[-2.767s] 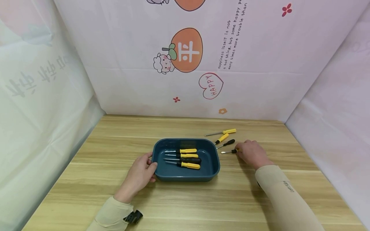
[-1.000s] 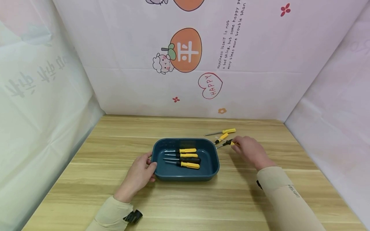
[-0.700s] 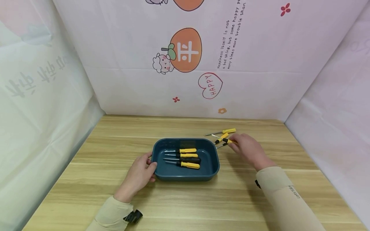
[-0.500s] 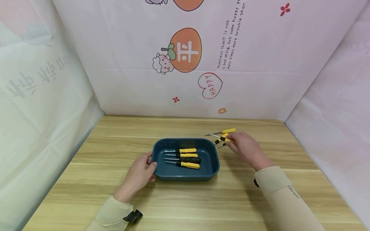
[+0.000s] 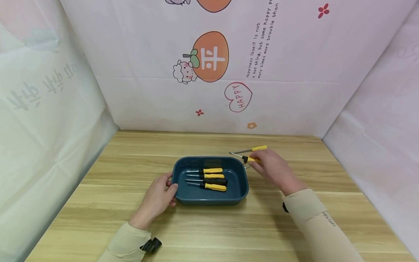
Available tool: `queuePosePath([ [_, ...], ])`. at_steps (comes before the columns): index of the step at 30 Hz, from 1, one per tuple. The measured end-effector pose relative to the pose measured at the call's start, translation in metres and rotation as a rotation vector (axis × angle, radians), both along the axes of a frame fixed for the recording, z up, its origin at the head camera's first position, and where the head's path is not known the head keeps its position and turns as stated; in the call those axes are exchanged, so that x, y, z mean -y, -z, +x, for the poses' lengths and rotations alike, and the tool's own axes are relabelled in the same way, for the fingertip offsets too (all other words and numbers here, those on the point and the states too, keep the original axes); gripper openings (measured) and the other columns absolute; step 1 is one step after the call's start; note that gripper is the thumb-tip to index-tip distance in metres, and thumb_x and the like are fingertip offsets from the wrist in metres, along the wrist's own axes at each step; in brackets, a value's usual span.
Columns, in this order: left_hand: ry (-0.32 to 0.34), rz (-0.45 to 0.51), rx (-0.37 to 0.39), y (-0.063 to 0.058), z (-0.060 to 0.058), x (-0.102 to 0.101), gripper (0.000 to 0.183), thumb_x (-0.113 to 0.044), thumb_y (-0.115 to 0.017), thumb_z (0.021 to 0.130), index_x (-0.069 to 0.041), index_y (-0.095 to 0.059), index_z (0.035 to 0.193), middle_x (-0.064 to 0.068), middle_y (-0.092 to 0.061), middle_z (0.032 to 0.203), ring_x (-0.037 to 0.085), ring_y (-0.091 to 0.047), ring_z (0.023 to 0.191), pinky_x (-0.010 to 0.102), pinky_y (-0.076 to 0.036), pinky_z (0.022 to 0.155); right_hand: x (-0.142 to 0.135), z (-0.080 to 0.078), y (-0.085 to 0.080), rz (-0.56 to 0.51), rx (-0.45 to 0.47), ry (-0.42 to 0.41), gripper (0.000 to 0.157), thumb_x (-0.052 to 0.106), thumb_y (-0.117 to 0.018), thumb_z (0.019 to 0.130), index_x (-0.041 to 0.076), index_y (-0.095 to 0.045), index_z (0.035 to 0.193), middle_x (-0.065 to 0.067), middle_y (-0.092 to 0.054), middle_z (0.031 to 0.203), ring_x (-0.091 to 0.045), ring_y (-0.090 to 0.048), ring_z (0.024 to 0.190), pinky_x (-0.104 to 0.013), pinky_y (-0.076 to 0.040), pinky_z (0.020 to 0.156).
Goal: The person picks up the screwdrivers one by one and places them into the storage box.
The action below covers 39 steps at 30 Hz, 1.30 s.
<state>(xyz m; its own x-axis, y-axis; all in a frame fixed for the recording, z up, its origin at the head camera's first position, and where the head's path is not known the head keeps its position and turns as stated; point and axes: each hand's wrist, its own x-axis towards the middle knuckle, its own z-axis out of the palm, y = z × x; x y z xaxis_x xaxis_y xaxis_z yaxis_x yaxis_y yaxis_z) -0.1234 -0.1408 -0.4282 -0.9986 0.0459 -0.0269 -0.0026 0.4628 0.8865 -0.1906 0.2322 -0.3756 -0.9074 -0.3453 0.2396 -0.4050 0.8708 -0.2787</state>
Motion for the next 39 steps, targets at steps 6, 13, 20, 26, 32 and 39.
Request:
queuePosePath([
  [6, -0.001, -0.001, -0.001, 0.000, 0.000, 0.000, 0.052, -0.010, -0.058, 0.104, 0.006, -0.045, 0.151, 0.015, -0.060, 0.105, 0.016, -0.065, 0.063, 0.029, -0.062, 0.054, 0.011, 0.004, -0.003, -0.007, 0.009, -0.018, 0.021, 0.023, -0.074, 0.098, 0.009, -0.076, 0.114, -0.004, -0.073, 0.106, -0.024, -0.064, 0.096, -0.047, -0.061, 0.089],
  [13, 0.000, 0.019, -0.001, 0.000, 0.000, 0.000, 0.052, -0.010, -0.057, 0.103, 0.005, -0.045, 0.152, 0.014, -0.059, 0.103, 0.017, -0.065, 0.061, 0.030, -0.062, 0.053, 0.024, 0.007, -0.003, -0.004, 0.022, -0.006, 0.026, 0.027, -0.074, 0.099, 0.010, -0.075, 0.119, -0.005, -0.072, 0.111, -0.024, -0.063, 0.101, -0.046, -0.061, 0.091],
  [20, -0.002, 0.023, -0.003, 0.000, 0.000, 0.000, 0.052, -0.010, -0.058, 0.103, 0.004, -0.046, 0.151, 0.014, -0.059, 0.103, 0.017, -0.065, 0.061, 0.030, -0.062, 0.053, 0.037, 0.011, -0.005, 0.012, -0.009, -0.038, 0.025, 0.026, -0.076, 0.097, 0.010, -0.075, 0.117, -0.004, -0.072, 0.110, -0.021, -0.061, 0.097, -0.043, -0.061, 0.088],
  [26, -0.001, 0.017, -0.003, 0.000, 0.000, 0.000, 0.052, -0.011, -0.058, 0.103, 0.005, -0.046, 0.151, 0.014, -0.060, 0.104, 0.016, -0.065, 0.061, 0.029, -0.062, 0.053, 0.047, 0.015, -0.004, 0.035, -0.005, -0.052, 0.027, 0.029, -0.074, 0.098, 0.012, -0.074, 0.119, -0.006, -0.070, 0.115, -0.022, -0.064, 0.104, -0.045, -0.061, 0.094],
  [32, 0.000, 0.016, -0.004, 0.000, 0.000, 0.000, 0.052, -0.011, -0.058, 0.103, 0.005, -0.046, 0.151, 0.014, -0.060, 0.103, 0.016, -0.065, 0.061, 0.030, -0.062, 0.053, 0.056, 0.016, -0.001, 0.029, -0.010, -0.094, 0.026, 0.030, -0.074, 0.099, 0.013, -0.074, 0.118, -0.004, -0.071, 0.117, -0.022, -0.064, 0.109, -0.044, -0.060, 0.095],
  [39, 0.000, 0.016, -0.001, 0.001, 0.000, 0.000, 0.052, -0.010, -0.058, 0.103, 0.005, -0.045, 0.152, 0.014, -0.060, 0.103, 0.017, -0.065, 0.061, 0.030, -0.062, 0.053, 0.066, 0.018, 0.006, 0.020, -0.002, -0.134, 0.023, 0.027, -0.074, 0.098, 0.013, -0.074, 0.116, -0.005, -0.069, 0.119, -0.023, -0.064, 0.110, -0.042, -0.061, 0.094],
])
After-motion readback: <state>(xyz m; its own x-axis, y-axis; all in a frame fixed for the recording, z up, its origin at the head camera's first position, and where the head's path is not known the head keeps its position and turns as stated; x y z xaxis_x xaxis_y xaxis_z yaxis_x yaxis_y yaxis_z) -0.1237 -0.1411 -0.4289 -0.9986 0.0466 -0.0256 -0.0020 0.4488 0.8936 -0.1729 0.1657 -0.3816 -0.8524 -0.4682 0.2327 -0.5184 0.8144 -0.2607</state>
